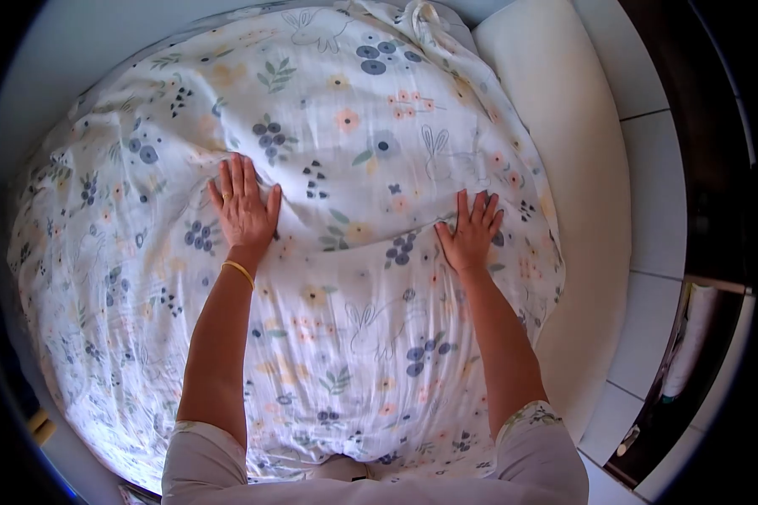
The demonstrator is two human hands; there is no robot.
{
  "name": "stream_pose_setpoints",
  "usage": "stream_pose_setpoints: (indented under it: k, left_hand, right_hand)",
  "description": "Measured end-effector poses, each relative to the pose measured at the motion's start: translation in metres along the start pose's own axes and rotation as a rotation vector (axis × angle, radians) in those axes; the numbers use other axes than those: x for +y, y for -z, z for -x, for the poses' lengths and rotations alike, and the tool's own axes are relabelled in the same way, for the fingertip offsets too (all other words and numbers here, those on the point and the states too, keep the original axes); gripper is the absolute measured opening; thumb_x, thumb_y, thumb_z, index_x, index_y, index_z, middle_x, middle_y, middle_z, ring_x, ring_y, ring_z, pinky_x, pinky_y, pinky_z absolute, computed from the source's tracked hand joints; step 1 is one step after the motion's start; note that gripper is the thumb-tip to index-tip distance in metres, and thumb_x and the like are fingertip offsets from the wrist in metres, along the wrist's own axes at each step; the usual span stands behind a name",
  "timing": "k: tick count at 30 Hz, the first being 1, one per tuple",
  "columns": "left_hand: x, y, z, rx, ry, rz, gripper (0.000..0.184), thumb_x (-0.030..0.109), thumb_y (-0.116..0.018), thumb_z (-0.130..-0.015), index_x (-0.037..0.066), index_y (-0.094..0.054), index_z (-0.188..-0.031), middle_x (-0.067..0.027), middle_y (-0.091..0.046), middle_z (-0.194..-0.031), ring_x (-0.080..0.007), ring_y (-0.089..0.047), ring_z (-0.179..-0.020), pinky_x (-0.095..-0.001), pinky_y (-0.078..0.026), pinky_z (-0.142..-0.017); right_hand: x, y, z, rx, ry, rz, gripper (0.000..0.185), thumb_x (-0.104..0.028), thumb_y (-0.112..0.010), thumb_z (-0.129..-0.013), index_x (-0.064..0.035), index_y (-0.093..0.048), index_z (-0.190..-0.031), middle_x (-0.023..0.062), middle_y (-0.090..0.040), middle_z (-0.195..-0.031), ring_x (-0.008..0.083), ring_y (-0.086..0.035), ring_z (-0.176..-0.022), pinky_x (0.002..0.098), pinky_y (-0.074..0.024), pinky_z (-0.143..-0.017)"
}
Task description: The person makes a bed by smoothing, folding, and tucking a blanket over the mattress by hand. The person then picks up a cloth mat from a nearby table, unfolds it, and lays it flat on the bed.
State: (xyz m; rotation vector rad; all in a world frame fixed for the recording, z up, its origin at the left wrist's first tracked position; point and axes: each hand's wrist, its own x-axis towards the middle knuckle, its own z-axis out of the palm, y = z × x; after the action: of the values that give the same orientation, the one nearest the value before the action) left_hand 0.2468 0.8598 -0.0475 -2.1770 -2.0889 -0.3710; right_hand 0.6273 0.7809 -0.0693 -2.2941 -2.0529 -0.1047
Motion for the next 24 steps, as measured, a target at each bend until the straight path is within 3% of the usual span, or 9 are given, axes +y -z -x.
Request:
stream_pose_setpoints:
  k: [9, 15, 20, 24]
  left_hand:
    - [0.080, -0.047, -0.161, 0.111, -0.053, 0.073, 0.063, 0.043, -0.044, -0.087, 0.003, -0.037, -0.136, -0.0124, -0.033, -0.143, -0.0289, -0.026, -0.135, -0.0516, -0.011, -0.109]
    - [0.121, -0.075, -0.260, 0.236, -0.002, 0.205, 0.062, 0.046, -0.040, -0.089, 0.004, -0.038, -0.136, -0.0113, -0.034, -0.143, -0.0268, -0.026, -0.135, -0.0551, -0.007, -0.108]
    - [0.126, -0.066, -0.302, 0.206, -0.027, 0.432, 0.062, 0.038, -0.052, -0.085, 0.003, -0.038, -0.135, -0.0118, -0.036, -0.142, -0.0290, -0.026, -0.135, -0.0553, -0.001, -0.108]
    - [0.108, -0.064, -0.299, 0.147, -0.111, 0.725, 0.063, 0.027, -0.061, -0.080, 0.003, -0.039, -0.134, -0.0124, -0.036, -0.142, -0.0323, -0.025, -0.136, -0.0550, 0.002, -0.107]
  right_hand:
    - [-0.001, -0.006, -0.109, 0.095, 0.101, -0.065, 0.060, -0.039, -0.055, -0.077, -0.0033, -0.048, -0.125, 0.0214, -0.022, -0.146, 0.0412, -0.013, -0.136, 0.0563, -0.0074, -0.107]
    - [0.003, -0.007, -0.117, 0.006, 0.110, -0.097, 0.060, -0.038, -0.054, -0.074, 0.0020, -0.051, -0.119, 0.0265, -0.023, -0.144, 0.0461, -0.015, -0.134, 0.0594, -0.0077, -0.105]
    - [0.006, -0.015, -0.120, 0.132, 0.205, -0.224, 0.064, -0.045, -0.044, -0.083, -0.0044, -0.038, -0.132, 0.0272, -0.019, -0.144, 0.0461, -0.015, -0.134, 0.0610, -0.0072, -0.104]
    - [-0.005, -0.016, -0.128, 0.105, 0.186, -0.149, 0.067, -0.046, -0.039, -0.086, -0.0100, -0.023, -0.141, 0.0275, -0.019, -0.144, 0.0450, -0.019, -0.133, 0.0617, -0.0110, -0.103]
